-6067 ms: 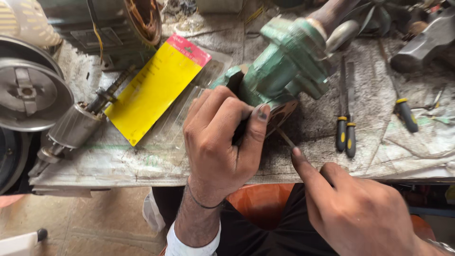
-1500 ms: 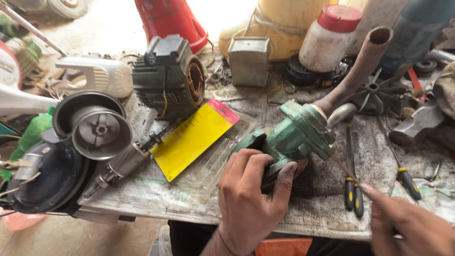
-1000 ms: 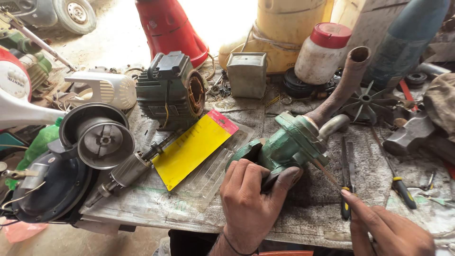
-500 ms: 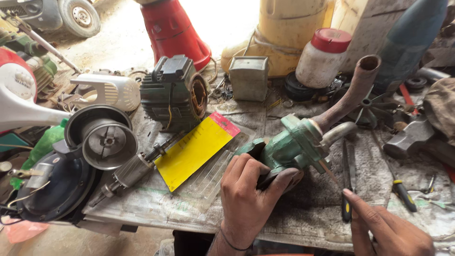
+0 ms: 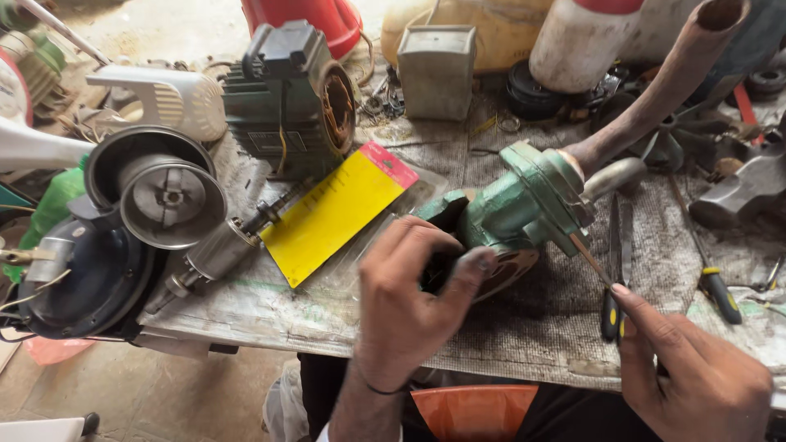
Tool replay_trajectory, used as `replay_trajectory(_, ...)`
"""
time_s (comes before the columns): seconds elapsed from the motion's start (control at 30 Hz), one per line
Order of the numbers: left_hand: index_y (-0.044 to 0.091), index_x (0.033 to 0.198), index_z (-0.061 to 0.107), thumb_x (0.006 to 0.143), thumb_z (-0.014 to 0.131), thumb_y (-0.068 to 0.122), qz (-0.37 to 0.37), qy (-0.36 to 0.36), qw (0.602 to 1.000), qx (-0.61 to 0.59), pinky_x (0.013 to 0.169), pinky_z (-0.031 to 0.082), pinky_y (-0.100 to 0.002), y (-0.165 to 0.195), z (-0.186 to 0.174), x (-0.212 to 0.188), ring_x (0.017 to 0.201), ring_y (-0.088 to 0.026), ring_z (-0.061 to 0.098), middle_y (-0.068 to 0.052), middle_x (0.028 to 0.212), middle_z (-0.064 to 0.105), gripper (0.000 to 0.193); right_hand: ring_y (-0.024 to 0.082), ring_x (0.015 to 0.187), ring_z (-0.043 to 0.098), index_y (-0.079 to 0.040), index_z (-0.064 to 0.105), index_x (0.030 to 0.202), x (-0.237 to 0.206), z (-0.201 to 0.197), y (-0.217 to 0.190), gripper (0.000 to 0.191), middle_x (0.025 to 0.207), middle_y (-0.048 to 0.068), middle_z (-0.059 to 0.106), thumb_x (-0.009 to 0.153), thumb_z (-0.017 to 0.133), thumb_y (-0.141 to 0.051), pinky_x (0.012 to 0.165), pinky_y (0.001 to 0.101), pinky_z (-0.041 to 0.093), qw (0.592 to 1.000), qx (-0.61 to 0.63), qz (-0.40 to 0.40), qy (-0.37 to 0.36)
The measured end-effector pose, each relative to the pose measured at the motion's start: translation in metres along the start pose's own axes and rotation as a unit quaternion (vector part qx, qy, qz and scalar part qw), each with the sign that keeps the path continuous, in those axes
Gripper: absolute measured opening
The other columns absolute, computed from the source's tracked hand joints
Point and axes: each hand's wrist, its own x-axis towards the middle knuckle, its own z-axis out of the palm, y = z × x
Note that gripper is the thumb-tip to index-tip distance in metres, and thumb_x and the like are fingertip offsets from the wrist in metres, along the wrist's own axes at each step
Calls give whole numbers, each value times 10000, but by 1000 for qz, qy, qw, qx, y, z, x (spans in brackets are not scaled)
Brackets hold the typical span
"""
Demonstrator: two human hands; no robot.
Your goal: The person holds a green cast-iron pump body on a cluttered workbench and uses a small round file to file and clean the circular flange face and its holes, rotating the pump and repositioning it to reach different spots, then sets the file down on the bench.
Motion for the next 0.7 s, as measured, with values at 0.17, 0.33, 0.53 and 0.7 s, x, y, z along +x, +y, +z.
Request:
replay_trajectory(0.17,31,885,694,948,786,229,-32,-6,999,-34,674,561,-286,-3,-12,3,756,-173,717,-73,847,698,227,187,563,657,-103,740,1286,2,0,-3,462,773,115,726,835,772,-10,529,328,502,1000,-23,1,-9)
replay_trajectory(0.33,19,901,696,954,774,166,-27,-5,998,-57,675,566,-271,1,-13,-1,771,-143,717,-75,869,710,175,202,577,665,-74,740,1269,6,-3,-3,448,778,126,728,829,760,3,546,341,506,998,-26,-49,0)
replay_trajectory(0.53,5,1014,676,1100,670,215,-16,31,986,-163,746,608,-250,-8,-13,-12,844,-133,745,-98,948,725,227,204,578,672,-43,741,1252,7,-2,-3,423,769,145,726,833,742,10,536,334,500,998,-20,-64,-1)
replay_trajectory(0.7,-73,1150,636,1173,533,378,-86,69,925,-362,816,651,-317,-13,-13,-21,986,-234,773,-188,1115,696,463,188,604,671,-34,739,1298,6,0,-5,412,803,133,709,888,708,-17,555,306,498,998,-4,-69,9)
